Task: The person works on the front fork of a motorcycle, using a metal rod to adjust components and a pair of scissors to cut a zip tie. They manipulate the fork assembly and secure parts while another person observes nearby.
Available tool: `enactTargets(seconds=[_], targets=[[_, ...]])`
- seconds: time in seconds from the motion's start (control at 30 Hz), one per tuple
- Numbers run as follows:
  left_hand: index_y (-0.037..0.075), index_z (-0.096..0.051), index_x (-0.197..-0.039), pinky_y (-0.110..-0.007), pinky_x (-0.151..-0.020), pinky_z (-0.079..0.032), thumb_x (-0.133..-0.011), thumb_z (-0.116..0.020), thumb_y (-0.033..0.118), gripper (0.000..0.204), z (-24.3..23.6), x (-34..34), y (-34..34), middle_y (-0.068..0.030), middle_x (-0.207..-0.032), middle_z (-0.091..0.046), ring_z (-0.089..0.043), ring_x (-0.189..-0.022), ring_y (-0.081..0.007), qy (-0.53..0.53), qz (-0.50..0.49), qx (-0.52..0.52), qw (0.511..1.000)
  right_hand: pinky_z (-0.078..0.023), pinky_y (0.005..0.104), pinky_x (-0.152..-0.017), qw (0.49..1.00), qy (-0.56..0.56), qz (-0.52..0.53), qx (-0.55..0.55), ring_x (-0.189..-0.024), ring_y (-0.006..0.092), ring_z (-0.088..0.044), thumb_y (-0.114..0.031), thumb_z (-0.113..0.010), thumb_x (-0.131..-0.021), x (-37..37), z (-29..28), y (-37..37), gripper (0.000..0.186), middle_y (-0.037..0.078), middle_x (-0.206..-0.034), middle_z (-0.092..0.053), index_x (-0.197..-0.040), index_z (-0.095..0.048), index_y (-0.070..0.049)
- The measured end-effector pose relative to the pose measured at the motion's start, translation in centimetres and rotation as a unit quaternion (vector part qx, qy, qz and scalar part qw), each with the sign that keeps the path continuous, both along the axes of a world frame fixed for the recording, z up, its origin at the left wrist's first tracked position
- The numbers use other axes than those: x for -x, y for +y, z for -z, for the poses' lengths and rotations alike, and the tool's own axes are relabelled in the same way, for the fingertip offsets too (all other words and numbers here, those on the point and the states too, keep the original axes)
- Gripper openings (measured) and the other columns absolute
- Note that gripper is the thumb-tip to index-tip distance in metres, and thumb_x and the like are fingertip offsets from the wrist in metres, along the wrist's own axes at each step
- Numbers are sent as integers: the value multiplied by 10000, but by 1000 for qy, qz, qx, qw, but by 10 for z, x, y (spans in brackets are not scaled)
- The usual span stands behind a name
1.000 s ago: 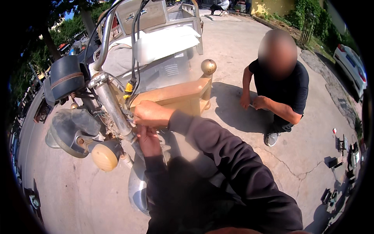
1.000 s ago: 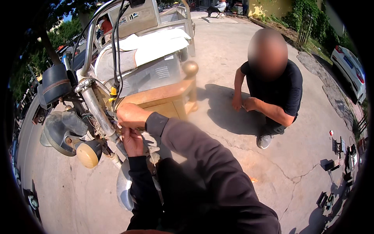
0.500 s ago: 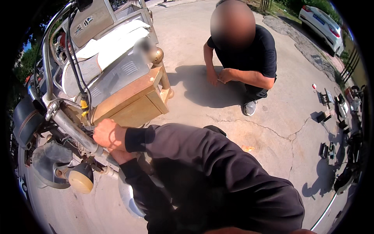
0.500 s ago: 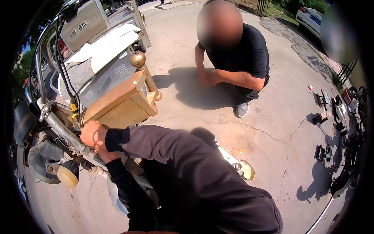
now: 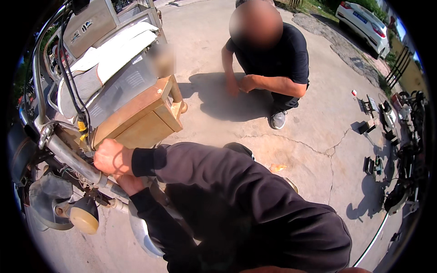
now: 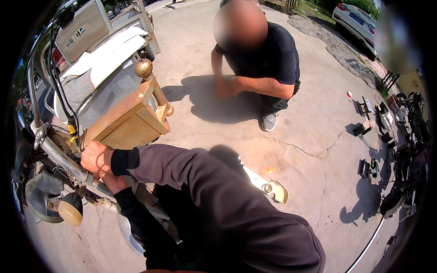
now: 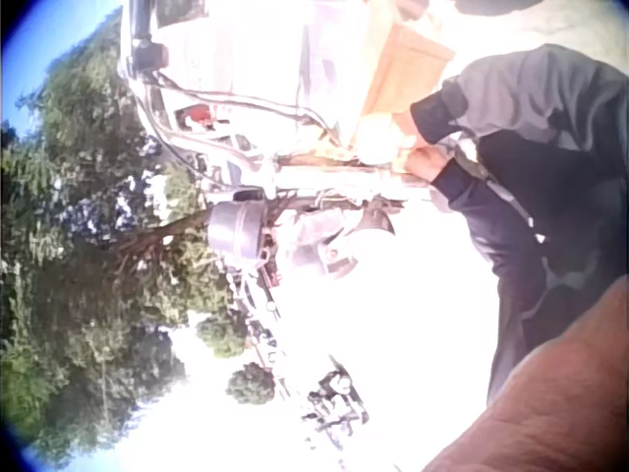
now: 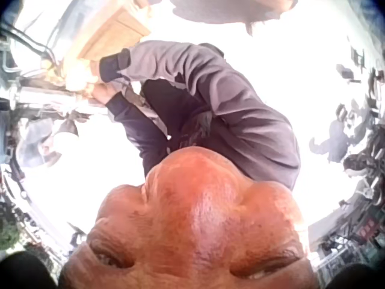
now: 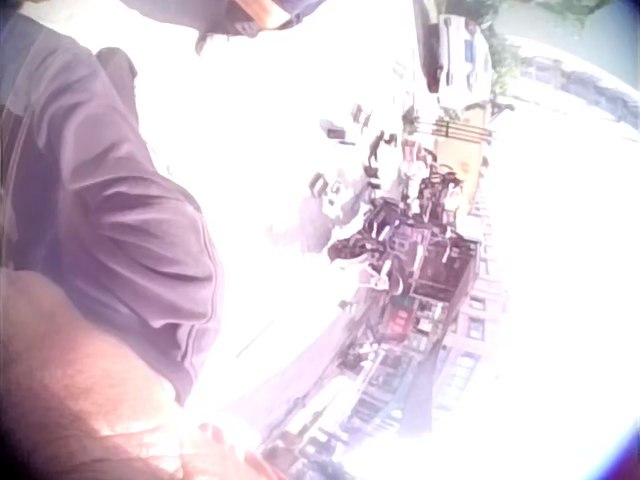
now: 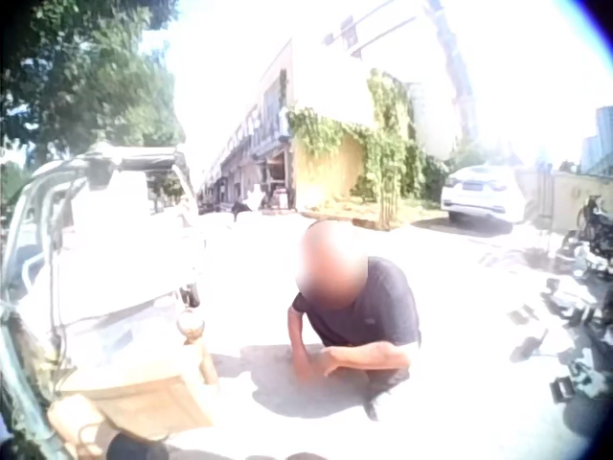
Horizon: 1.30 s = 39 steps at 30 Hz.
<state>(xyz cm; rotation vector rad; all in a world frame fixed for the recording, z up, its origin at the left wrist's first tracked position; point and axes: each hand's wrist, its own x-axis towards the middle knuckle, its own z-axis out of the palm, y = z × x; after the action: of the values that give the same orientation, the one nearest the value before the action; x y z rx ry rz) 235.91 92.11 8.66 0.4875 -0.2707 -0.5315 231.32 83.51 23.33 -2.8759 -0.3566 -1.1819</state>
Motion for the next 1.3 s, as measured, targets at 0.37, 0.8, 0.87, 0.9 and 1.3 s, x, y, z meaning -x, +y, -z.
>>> enactTargets(seconds=[0.37, 0.8, 0.87, 0.9, 1.3], targets=[[10, -548, -1316, -389, -1045, -496, -997, -567, 318, 444, -6, 1, 11, -140, -1292, -638, -609, -1207, -250, 10, 29, 26, 999, -562, 387, -605, 995, 43, -17, -84, -707, 270, -714, -182, -676, -690, 7, -7, 4, 102, 116, -693, -699, -674, -722, -93], [31, -570, -1275, -370, -989, -523, -1001, -567, 290, 377, 1, -4, 3, -104, -1235, -658, -635, -1139, -220, -20, -3, 4, 1000, -544, 396, -582, 997, 45, -46, -42, -693, 282, -715, -178, -663, -685, -1, 12, -9, 90, 132, -680, -692, -673, -711, -103], [33, -577, -1265, -366, -988, -523, -998, -568, 271, 358, -3, 2, 6, -103, -1230, -660, -637, -1135, -216, -20, -35, -12, 999, -545, 412, -596, 993, 72, -69, -70, -715, 297, -716, -171, -661, -692, 7, 1, -8, 101, 145, -702, -696, -700, -714, -84], [34, -581, -1258, -364, -988, -524, -996, -571, 263, 349, -6, 8, 2, -103, -1227, -662, -639, -1133, -213, -20, -56, -21, 998, -545, 419, -604, 990, 87, -75, -82, -726, 305, -717, -167, -660, -695, 12, -2, -12, 109, 152, -712, -697, -714, -715, -75], [59, -585, -1178, -265, -821, -517, -973, -614, 194, 247, -39, 45, 2, -42, -1116, -646, -633, -982, -119, -134, -157, -94, 974, -566, 428, -683, 976, 163, -118, -79, -834, 336, -723, -137, -700, -718, 6, -20, -14, 109, 178, -811, -723, -785, -739, -61]])
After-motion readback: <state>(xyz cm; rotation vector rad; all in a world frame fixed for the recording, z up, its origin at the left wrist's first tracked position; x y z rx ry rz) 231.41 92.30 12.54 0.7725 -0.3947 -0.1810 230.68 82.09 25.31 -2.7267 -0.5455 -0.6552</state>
